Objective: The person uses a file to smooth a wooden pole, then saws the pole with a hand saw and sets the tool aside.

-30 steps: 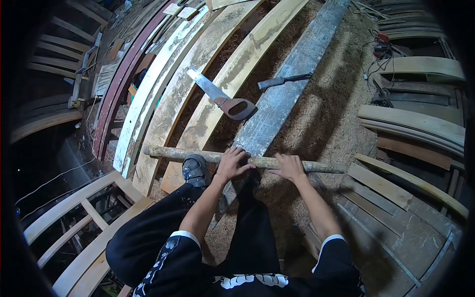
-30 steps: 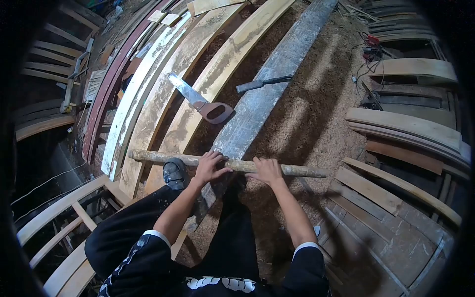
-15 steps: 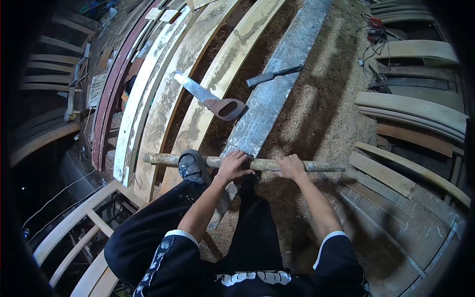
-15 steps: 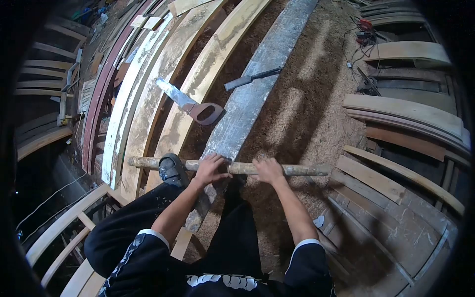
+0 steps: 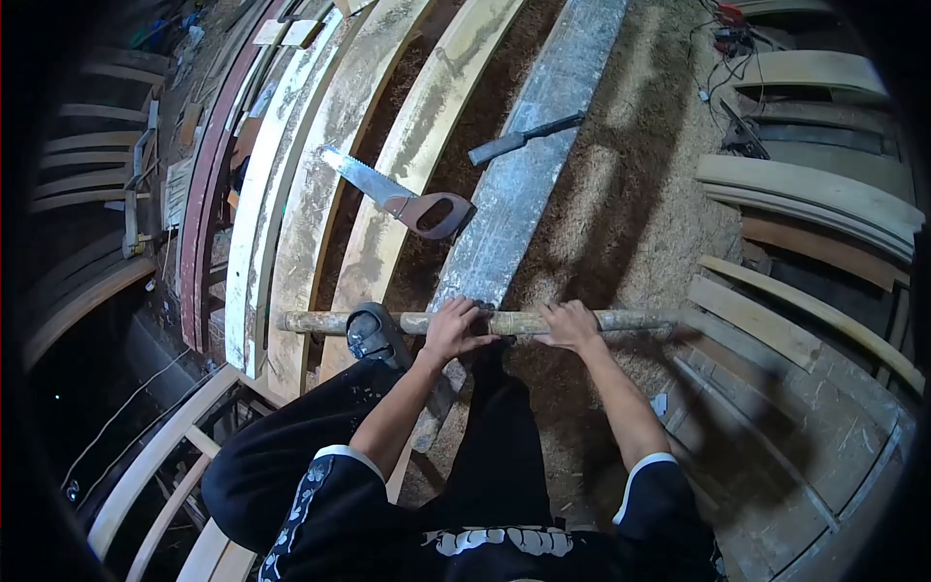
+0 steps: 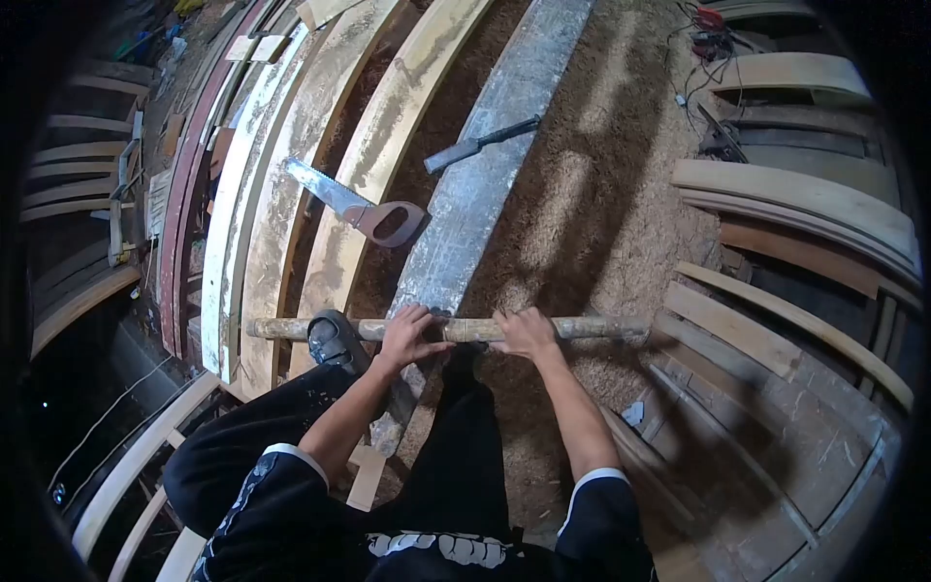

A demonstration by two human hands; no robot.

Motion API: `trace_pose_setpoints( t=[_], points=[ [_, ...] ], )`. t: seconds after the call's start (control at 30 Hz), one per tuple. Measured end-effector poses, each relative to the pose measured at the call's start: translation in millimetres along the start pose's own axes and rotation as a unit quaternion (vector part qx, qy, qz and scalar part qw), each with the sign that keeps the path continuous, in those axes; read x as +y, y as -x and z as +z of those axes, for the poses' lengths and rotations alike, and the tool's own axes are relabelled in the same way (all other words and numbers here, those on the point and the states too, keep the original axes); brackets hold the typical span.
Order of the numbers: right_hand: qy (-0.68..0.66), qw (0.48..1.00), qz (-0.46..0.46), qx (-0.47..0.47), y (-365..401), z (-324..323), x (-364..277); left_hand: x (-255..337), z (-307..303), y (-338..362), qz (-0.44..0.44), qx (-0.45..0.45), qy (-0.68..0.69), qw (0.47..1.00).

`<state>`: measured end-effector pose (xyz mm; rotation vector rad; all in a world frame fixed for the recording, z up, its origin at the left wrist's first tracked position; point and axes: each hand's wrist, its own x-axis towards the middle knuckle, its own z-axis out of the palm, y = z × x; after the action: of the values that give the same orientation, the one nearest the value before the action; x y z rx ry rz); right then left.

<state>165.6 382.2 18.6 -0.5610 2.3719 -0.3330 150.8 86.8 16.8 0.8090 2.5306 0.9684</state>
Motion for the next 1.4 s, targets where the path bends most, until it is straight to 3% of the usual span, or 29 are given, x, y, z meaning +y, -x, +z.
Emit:
trace_pose_setpoints(
  t=[0.2, 0.4, 0.5, 0.57, 0.73, 0.83, 1.17, 1.4],
  points=[
    [0.001, 1.0, -0.024, 0.015, -2, 20, 3, 1, -1, -3, -0.003, 0.047, -0.004, 0.999],
    [0.01, 1.0, -0.004, 0.0, -4, 7, 7, 1, -5, -1, -0.005, 0.026, -0.018, 1.0],
    [0.018, 1.0, -0.009, 0.014, 0, 21, 10, -3, -1, -2, 0.002, 0.015, 0.003, 1.0],
    [0.019, 0.995, -0.054, 0.076, -5, 22, 15, -6, 3, 0, 0.014, 0.017, -0.024, 0.999],
    [0.019, 0.999, -0.031, 0.026, -2, 7, 13, -4, -2, -4, -0.002, 0.017, -0.009, 1.0],
    [0.026, 0.999, -0.018, 0.006, -1, 3, 7, -3, -1, -4, 0.022, 0.068, 0.004, 0.997],
    [0.019, 0.998, 0.0, -0.052, -9, -16, 4, -11, -3, -11, 0.062, 0.019, -0.036, 0.997],
    [0.012, 0.997, -0.048, -0.06, -28, -13, 21, -12, -3, -16, 0.067, -0.003, -0.033, 0.997]
  ],
)
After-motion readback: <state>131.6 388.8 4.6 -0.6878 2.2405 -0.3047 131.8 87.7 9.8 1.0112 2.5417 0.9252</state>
